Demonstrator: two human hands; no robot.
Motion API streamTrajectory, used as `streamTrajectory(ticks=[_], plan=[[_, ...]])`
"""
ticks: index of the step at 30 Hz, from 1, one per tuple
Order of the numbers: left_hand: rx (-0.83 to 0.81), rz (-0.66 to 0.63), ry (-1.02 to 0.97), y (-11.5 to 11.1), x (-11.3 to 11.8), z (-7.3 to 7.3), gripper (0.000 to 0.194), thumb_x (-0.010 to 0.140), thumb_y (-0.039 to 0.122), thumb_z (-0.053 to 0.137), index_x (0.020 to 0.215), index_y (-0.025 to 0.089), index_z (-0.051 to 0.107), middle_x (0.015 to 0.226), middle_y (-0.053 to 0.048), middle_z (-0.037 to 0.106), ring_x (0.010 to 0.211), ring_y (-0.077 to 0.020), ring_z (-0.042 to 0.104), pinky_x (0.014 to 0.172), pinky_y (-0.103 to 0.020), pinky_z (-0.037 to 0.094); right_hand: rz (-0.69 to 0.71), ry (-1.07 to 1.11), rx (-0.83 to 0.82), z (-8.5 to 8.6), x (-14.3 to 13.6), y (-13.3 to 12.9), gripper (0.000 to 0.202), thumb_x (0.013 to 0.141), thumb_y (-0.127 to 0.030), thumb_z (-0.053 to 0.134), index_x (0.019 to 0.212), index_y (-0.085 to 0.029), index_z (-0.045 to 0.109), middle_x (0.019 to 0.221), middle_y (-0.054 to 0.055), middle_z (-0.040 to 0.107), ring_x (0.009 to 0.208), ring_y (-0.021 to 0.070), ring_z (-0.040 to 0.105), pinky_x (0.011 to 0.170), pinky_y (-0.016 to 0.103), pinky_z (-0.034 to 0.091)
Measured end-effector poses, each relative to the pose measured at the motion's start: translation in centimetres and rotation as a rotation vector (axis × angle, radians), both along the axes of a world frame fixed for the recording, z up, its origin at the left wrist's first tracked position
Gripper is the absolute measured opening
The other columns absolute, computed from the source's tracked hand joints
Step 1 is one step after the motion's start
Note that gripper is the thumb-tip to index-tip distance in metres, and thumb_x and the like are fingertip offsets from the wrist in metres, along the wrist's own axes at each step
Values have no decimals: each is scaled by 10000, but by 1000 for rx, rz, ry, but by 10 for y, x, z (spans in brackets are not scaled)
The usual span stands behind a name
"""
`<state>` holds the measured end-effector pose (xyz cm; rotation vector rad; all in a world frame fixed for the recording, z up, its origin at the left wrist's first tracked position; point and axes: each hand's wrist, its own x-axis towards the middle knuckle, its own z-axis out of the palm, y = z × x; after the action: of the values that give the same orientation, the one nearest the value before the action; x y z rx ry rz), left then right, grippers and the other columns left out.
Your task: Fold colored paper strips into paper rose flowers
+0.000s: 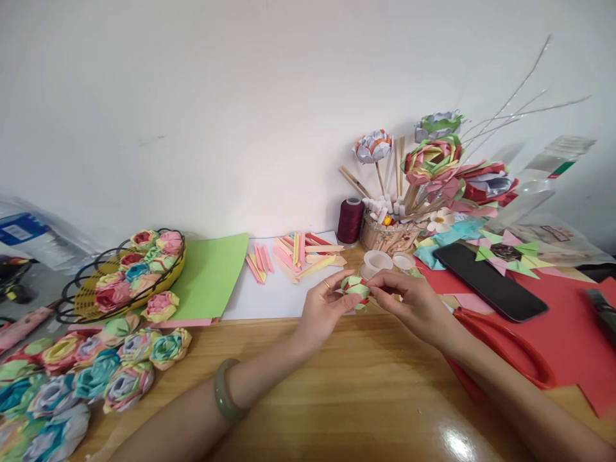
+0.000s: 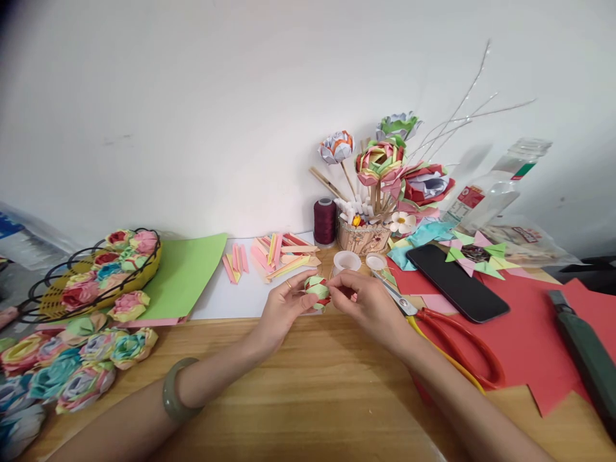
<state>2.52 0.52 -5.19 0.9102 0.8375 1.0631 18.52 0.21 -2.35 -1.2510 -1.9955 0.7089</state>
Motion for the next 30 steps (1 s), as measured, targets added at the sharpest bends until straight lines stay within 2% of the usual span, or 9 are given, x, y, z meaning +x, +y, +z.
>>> streamTrajectory(ticks=[6, 14, 19, 22, 24, 30], plan=[[-2, 24, 0, 0, 1, -2, 457, 572, 245, 737, 1009, 185, 617, 833, -5, 609, 718, -109, 572, 689, -276, 507, -33, -80, 134, -3, -2, -1, 149, 792, -217, 474, 714, -183, 596, 689, 26, 617, 584, 125, 526, 538, 238, 416], [27, 63, 52, 2, 2, -7, 454, 583, 250, 729, 1016, 172, 616, 874, -22, 642, 744, -116, 567, 713, -257, 479, -256, -396, 484, -18, -14, -10, 208, 800, -156, 436, 761, -147, 640, 713, 79, 647, 632, 167, 582, 567, 259, 411], [9, 32, 63, -1, 2, -4, 500, 619, 299, 705, 1090, 181, 588, 924, -50, 654, 833, -162, 586, 729, -291, 494, -330, -428, 527, -18, -14, -12, 218, 813, -185, 449, 718, -163, 644, 679, 73, 640, 633, 169, 575, 573, 261, 409], [3, 56, 87, -2, 2, -2, 496, 611, 298, 711, 1080, 185, 596, 958, -56, 655, 842, -168, 592, 738, -297, 497, -301, -316, 481, -16, -12, -12, 203, 815, -208, 467, 751, -169, 656, 711, 77, 646, 658, 174, 582, 597, 270, 426], [10, 65, 91, -1, 1, -2, 485, 619, 294, 706, 1080, 191, 597, 978, -58, 652, 847, -166, 593, 741, -294, 497, -262, -198, 378, -13, -11, -12, 190, 813, -228, 482, 774, -174, 660, 747, 77, 651, 660, 170, 582, 596, 274, 434], [18, 25, 81, 0, -1, -3, 509, 629, 278, 698, 1119, 205, 581, 951, -44, 652, 843, -160, 592, 737, -290, 498, -85, 170, -170, 0, -4, -5, 264, 750, -410, 578, 716, -163, 668, 709, 46, 658, 661, 167, 575, 593, 273, 433]])
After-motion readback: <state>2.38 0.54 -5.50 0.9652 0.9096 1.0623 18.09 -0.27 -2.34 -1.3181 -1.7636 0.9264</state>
